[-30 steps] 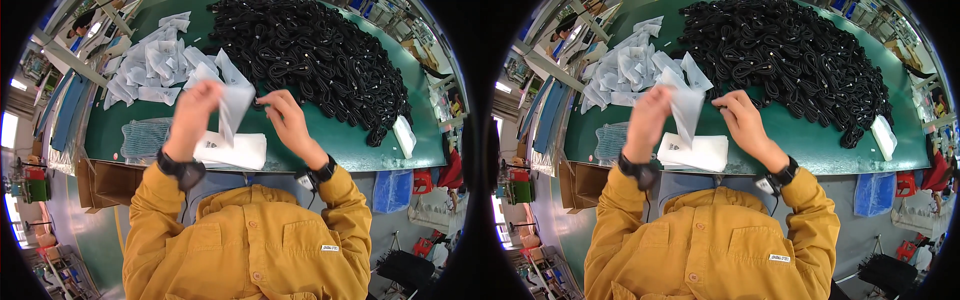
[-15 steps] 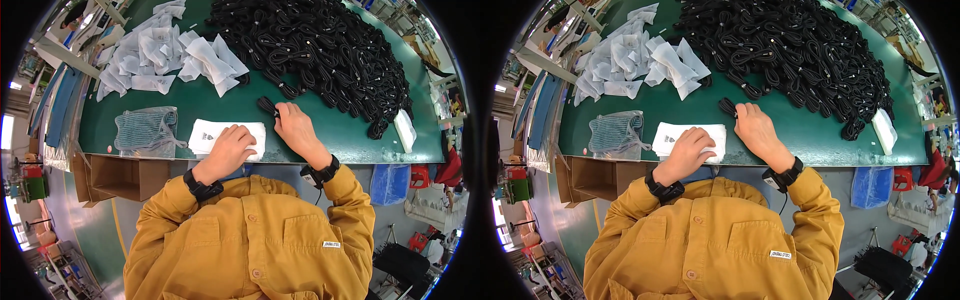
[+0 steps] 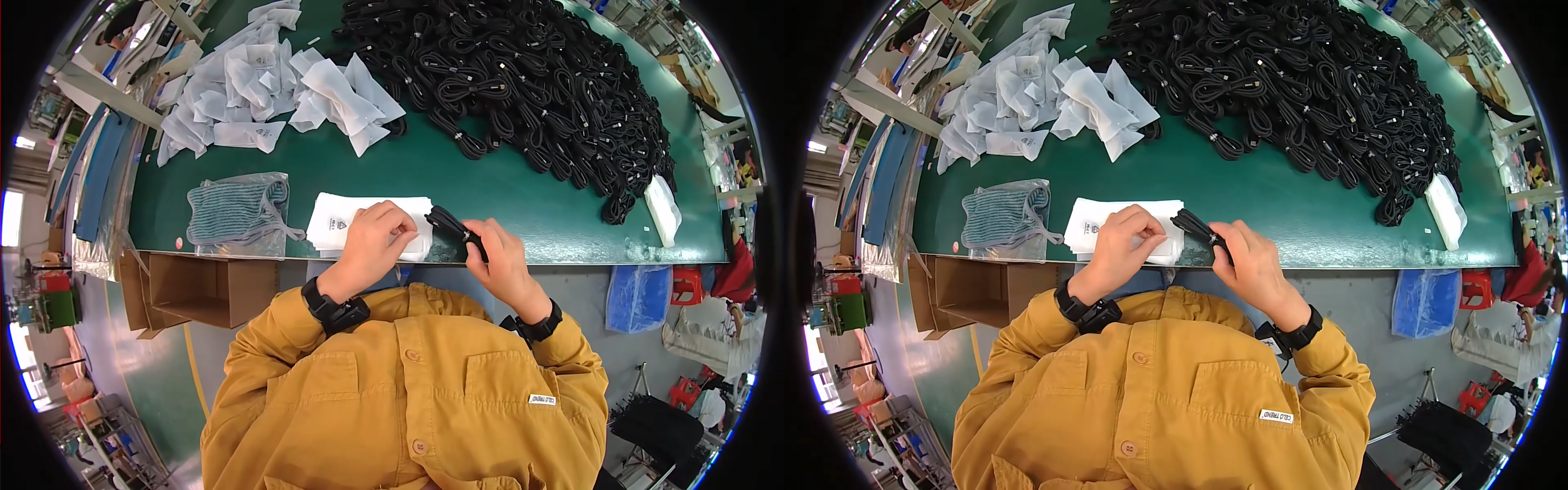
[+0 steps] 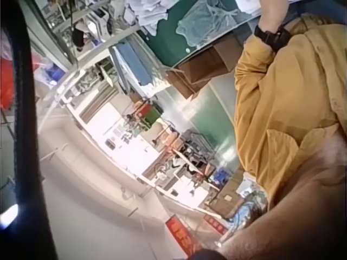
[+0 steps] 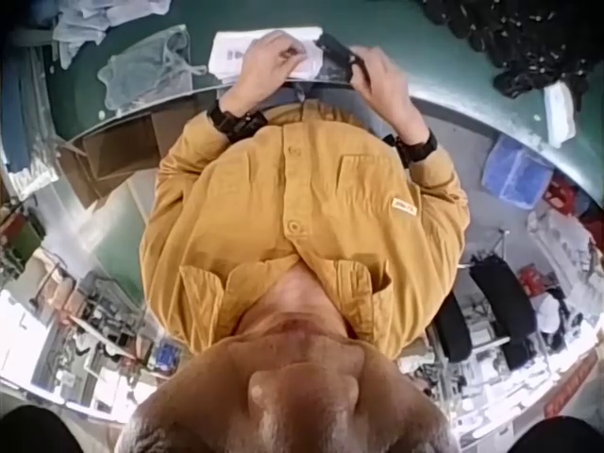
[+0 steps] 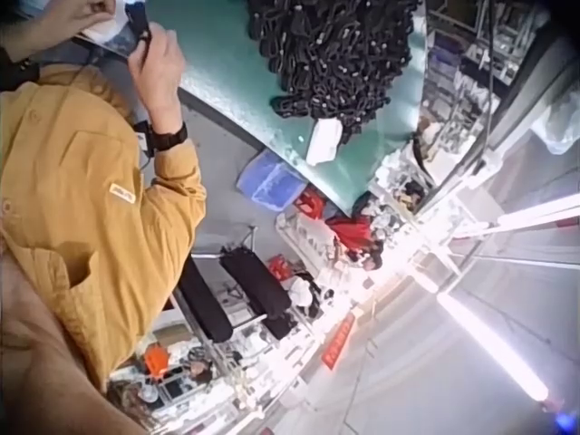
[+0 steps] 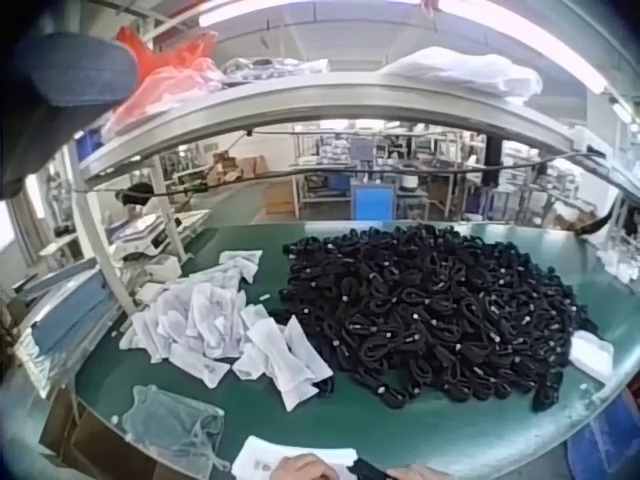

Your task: The person bags black cables by hand, picking up a cable, sliding it into a white plastic bag, and setting it onto a pile. This process is repeated several times before the person moves the pile of bagged cables to the side.

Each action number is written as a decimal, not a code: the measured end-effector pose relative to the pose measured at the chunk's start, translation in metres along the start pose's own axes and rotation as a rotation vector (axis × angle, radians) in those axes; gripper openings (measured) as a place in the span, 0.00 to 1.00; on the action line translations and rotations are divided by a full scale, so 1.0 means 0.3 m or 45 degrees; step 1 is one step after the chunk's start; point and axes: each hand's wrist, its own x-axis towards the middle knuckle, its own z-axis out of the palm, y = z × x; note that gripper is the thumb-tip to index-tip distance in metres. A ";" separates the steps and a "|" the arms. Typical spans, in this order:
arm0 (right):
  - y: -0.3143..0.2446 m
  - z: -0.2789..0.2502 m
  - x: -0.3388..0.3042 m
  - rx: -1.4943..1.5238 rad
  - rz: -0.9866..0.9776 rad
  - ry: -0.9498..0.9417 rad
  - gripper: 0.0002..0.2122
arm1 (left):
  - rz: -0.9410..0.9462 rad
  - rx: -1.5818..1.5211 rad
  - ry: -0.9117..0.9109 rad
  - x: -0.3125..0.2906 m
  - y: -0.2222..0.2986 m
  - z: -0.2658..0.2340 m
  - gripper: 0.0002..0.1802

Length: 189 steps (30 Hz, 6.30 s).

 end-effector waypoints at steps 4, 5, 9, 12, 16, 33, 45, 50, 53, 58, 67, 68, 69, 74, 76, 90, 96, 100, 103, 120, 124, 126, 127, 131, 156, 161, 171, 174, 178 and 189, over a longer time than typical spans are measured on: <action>0.001 -0.006 -0.010 -0.174 -0.187 0.030 0.18 | -0.094 -0.034 -0.072 0.011 -0.003 -0.021 0.04; 0.002 -0.008 -0.012 -0.175 -0.186 0.033 0.18 | -0.137 -0.019 -0.107 0.012 -0.003 -0.024 0.03; 0.006 -0.010 -0.014 -0.301 -0.257 -0.001 0.21 | -0.193 -0.100 -0.050 0.008 0.005 -0.022 0.04; 0.007 -0.012 -0.002 -0.324 -0.376 -0.075 0.20 | -0.212 -0.168 -0.030 0.005 0.010 -0.025 0.04; 0.012 0.012 0.015 0.121 -0.076 -0.163 0.16 | 0.190 -0.004 0.000 0.015 0.019 -0.029 0.05; -0.030 0.025 0.356 1.092 0.048 0.214 0.09 | -0.432 -1.228 0.096 0.280 0.089 -0.291 0.07; 0.197 0.290 0.663 -0.257 -0.383 0.150 0.13 | -0.531 -0.465 0.437 0.502 -0.359 -0.518 0.16; 0.153 0.362 0.660 0.196 -0.516 -0.029 0.13 | 0.381 0.657 0.131 0.453 -0.313 -0.446 0.41; 0.194 0.346 0.699 0.502 -0.500 -0.223 0.11 | 0.116 1.070 -0.570 0.417 -0.200 -0.423 0.47; 0.276 0.297 0.899 -0.138 -0.077 -0.042 0.22 | 0.301 1.210 -0.685 0.390 -0.325 -0.423 0.49; 0.321 0.407 1.037 -0.583 -0.247 -0.078 0.27 | 0.129 1.384 -0.657 0.441 -0.409 -0.511 0.42; 0.311 0.409 1.026 -0.660 -0.219 -0.131 0.27 | 0.098 1.401 -0.633 0.445 -0.426 -0.526 0.41; 0.306 0.402 1.020 -0.742 -0.189 -0.178 0.27 | 0.075 1.420 -0.607 0.460 -0.442 -0.542 0.40; 0.331 0.385 0.900 -0.974 -0.266 -0.149 0.28 | -0.044 1.379 -0.592 0.520 -0.512 -0.598 0.40; 0.353 0.349 0.856 -1.038 -0.328 -0.153 0.28 | -0.129 1.349 -0.622 0.547 -0.526 -0.623 0.40; 0.143 0.063 0.750 -0.383 -0.447 0.539 0.14 | -0.155 1.054 -0.090 0.015 -0.193 -0.667 0.24; 0.055 -0.006 0.350 0.003 -0.245 0.225 0.15 | -0.124 0.714 0.166 -0.227 -0.248 -0.569 0.15; 0.078 0.014 0.108 -0.343 -0.069 0.033 0.16 | 0.010 0.751 0.276 -0.236 -0.305 -0.525 0.12; 0.087 0.031 0.009 -0.553 -0.031 0.035 0.16 | -0.032 0.720 0.282 -0.242 -0.302 -0.525 0.12; 0.152 0.055 -0.071 -0.485 0.241 0.530 0.14 | 0.340 0.053 -0.283 0.020 -0.042 -0.085 0.17; 0.141 0.050 -0.056 -0.521 0.289 0.529 0.14 | 0.364 0.330 -0.319 0.012 -0.017 -0.051 0.16; 0.121 0.053 -0.056 -0.538 0.335 0.507 0.12 | 0.343 0.385 -0.256 0.015 -0.016 -0.049 0.15; 0.123 0.054 -0.055 -0.540 0.336 0.520 0.12 | 0.332 0.414 -0.212 0.021 -0.014 -0.043 0.14; 0.132 0.056 -0.045 -0.469 0.307 0.605 0.11 | 0.220 0.484 -0.107 0.012 -0.021 -0.032 0.13; -0.050 0.037 0.009 -0.177 0.084 0.056 0.19 | -0.292 -0.163 0.129 0.021 -0.004 0.009 0.03; -0.046 0.024 0.007 -0.388 -0.075 0.007 0.20 | -0.153 -0.188 0.168 0.029 0.012 0.014 0.04; -0.051 0.158 0.086 0.325 -0.046 0.242 0.08 | 0.452 0.162 0.095 0.064 0.060 -0.050 0.07; -0.147 0.085 0.125 0.608 0.013 0.299 0.10 | 0.395 -0.054 0.109 0.112 0.024 -0.075 0.03; -0.147 0.045 0.182 0.787 0.086 0.383 0.13 | -0.126 -0.661 0.043 0.209 0.007 -0.151 0.07; 0.224 0.108 0.122 -0.933 0.262 0.421 0.10 | 0.038 0.218 0.177 0.224 -0.048 -0.270 0.11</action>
